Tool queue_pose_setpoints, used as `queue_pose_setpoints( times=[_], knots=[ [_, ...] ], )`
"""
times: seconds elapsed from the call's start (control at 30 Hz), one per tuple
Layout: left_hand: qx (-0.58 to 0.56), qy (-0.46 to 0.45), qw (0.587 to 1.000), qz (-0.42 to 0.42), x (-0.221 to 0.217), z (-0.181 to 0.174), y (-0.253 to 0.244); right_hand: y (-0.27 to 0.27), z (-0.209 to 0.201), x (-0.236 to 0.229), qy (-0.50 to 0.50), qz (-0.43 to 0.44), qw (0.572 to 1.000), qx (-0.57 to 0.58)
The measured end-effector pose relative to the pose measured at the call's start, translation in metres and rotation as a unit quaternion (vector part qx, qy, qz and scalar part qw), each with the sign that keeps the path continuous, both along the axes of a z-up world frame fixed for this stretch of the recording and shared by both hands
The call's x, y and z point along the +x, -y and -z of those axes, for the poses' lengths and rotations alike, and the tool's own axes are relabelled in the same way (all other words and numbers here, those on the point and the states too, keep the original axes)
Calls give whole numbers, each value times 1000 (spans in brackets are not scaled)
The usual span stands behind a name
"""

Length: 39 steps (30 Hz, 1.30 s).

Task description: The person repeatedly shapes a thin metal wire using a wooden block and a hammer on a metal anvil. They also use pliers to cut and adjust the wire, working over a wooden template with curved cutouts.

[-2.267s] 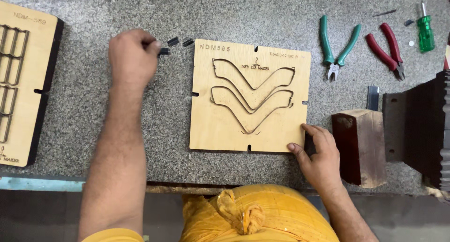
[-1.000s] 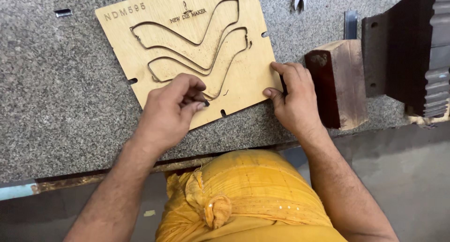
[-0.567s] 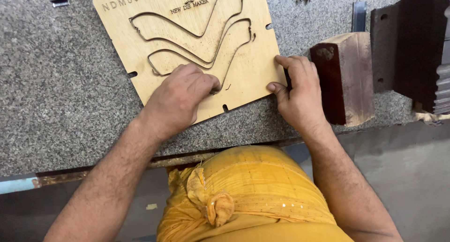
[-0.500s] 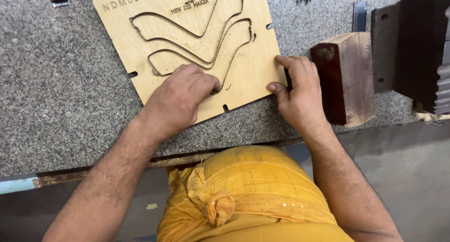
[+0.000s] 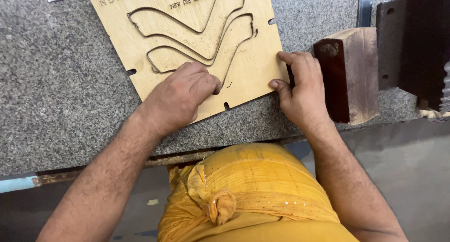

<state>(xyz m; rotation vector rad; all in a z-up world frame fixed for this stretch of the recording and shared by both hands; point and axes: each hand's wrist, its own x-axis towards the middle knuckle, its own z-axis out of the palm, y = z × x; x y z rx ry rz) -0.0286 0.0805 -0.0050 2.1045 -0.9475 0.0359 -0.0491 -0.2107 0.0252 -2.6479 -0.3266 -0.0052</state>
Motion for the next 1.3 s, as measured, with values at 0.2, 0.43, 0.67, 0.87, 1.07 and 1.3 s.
queue_pose_setpoints(
  times=[0.2,0.43,0.67,0.87,1.07,1.3],
  knots=[
    [-11,8,1000,-10,-1,-1,0,-1,0,-1,-3,2,1000,4],
    [-22,-2,999,-31,-7,4,1,-2,-5,1,-11,9,1000,16],
    [-88,-86,985,-125,-8,-40,23,11,-68,-36,75,-26,993,87],
    [-131,-165,970,-122,-13,-72,99,95,-107,-81,125,54,982,131],
    [-290,-348,886,-101,1,-89,226,231,-82,-95,146,241,927,247],
    [-307,-371,862,-159,23,-90,373,351,-19,-65,73,287,949,111]
  ],
)
